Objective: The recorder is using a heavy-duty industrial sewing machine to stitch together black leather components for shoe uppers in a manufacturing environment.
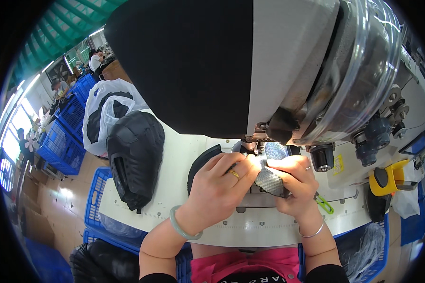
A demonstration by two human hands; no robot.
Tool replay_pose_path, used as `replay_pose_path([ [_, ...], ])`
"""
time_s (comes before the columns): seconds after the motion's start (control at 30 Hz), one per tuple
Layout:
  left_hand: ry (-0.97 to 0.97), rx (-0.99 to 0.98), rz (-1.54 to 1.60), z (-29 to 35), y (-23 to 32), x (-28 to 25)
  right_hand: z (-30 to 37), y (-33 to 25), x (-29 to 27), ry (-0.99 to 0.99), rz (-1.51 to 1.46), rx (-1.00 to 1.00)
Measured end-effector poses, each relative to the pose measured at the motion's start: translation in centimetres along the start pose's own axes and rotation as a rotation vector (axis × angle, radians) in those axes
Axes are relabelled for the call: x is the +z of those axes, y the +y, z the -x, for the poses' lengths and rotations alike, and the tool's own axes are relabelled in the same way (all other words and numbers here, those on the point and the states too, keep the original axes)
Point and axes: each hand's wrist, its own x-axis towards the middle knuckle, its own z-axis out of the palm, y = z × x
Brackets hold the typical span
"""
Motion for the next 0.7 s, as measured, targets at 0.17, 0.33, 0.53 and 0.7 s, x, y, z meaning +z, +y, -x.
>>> replay_pose_path([
  [0.17,0.005,-0.007,-0.002,0.0,-0.1,0.0,0.0,-0.1,0.1,0.0,0.002,-0.004],
  [0.33,0.015,-0.111,0.041,-0.3,0.9,0.2,0.3,-0.3,0.1,-0.05,0.049,0.02],
  [0.53,0.059,-0.494,0.321,-0.9,-0.1,0.2,-1.2,-1.5,-0.2,-0.146,0.091,0.067],
  [0.7,0.152,-0.519,0.32,-0.7,0.2,1.2,-1.4,-2.0,-0.5,-0.207,0.096,0.096],
])
